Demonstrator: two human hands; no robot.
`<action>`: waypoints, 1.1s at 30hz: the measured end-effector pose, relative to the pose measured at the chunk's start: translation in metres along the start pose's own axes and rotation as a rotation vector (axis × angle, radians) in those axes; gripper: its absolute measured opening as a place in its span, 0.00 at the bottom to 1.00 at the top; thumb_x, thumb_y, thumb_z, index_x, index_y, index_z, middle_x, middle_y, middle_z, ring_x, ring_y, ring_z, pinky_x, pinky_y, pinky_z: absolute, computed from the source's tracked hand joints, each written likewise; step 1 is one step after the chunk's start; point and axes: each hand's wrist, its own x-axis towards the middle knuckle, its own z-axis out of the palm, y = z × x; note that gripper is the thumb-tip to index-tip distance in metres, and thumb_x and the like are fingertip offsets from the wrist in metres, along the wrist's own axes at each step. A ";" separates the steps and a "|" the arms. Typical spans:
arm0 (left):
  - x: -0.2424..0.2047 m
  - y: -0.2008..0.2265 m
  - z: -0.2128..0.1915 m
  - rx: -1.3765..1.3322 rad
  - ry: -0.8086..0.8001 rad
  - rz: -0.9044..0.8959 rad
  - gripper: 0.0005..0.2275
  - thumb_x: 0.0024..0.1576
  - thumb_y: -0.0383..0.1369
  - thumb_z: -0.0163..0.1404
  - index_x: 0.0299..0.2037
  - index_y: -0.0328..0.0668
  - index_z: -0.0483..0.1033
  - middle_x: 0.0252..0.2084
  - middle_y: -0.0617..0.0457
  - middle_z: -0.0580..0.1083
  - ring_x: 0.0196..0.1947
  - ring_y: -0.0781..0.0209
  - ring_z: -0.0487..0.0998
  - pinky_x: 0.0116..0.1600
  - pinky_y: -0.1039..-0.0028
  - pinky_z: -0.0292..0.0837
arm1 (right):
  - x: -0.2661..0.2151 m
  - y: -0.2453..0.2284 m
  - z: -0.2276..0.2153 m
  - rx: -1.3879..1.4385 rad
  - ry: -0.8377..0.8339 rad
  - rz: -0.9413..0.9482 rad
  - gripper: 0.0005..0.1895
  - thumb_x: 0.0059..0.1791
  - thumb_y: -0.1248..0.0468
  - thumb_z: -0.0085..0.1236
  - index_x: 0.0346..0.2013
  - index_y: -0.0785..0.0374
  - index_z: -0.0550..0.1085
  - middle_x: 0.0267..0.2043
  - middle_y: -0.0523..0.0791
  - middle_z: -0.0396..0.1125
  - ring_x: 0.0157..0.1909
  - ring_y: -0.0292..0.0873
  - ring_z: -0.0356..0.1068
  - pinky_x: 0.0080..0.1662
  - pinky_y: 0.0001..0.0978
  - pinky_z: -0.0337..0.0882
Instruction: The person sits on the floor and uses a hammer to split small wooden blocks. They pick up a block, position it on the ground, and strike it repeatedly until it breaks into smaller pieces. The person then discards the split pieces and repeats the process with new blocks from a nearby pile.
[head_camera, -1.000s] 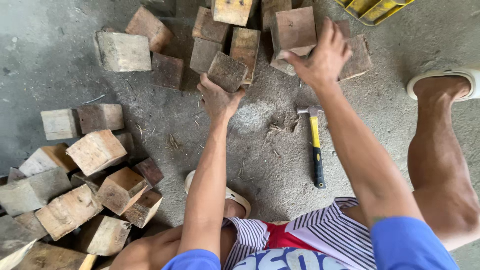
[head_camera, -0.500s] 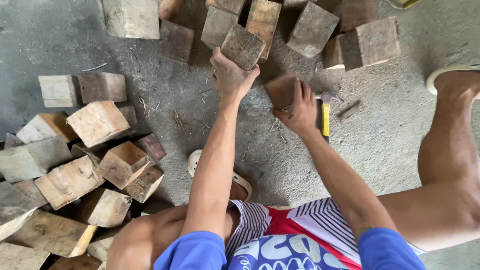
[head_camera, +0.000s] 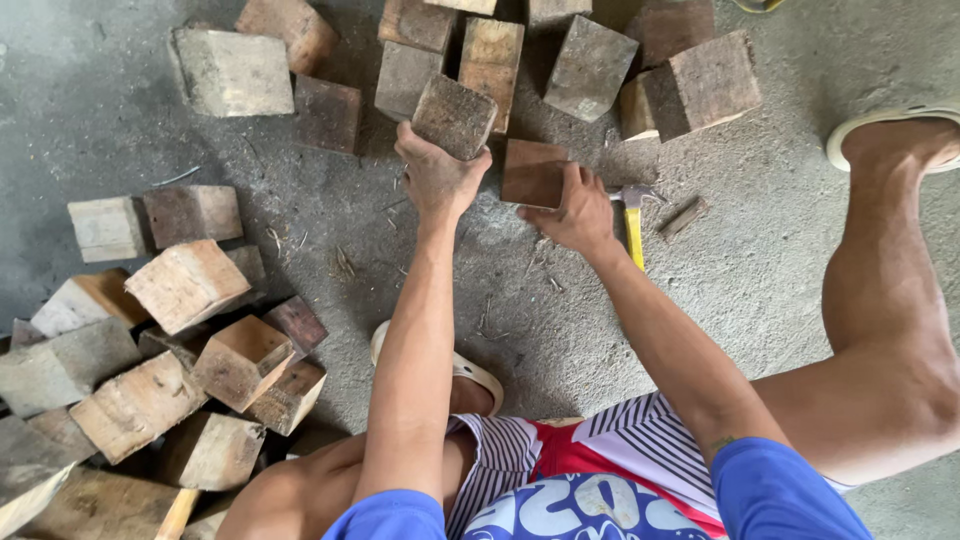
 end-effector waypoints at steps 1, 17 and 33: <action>0.001 -0.001 0.000 -0.007 0.008 0.003 0.57 0.43 0.47 0.69 0.69 0.36 0.33 0.64 0.37 0.56 0.61 0.41 0.68 0.67 0.42 0.57 | 0.005 0.013 0.001 -0.027 0.053 -0.100 0.39 0.40 0.53 0.78 0.58 0.62 0.68 0.58 0.59 0.62 0.57 0.62 0.65 0.46 0.51 0.76; 0.007 0.000 0.000 0.056 -0.001 0.013 0.55 0.41 0.46 0.70 0.67 0.39 0.35 0.63 0.38 0.56 0.63 0.40 0.65 0.64 0.36 0.56 | 0.047 0.015 -0.087 -0.243 0.390 -0.269 0.56 0.31 0.62 0.76 0.71 0.65 0.59 0.64 0.61 0.55 0.65 0.62 0.55 0.62 0.58 0.62; 0.010 0.003 -0.006 0.073 -0.082 -0.032 0.56 0.43 0.48 0.68 0.68 0.36 0.32 0.65 0.39 0.54 0.62 0.43 0.68 0.68 0.36 0.53 | -0.035 -0.006 0.014 -0.281 0.249 -0.276 0.54 0.28 0.64 0.76 0.67 0.56 0.61 0.64 0.55 0.55 0.64 0.57 0.54 0.60 0.52 0.59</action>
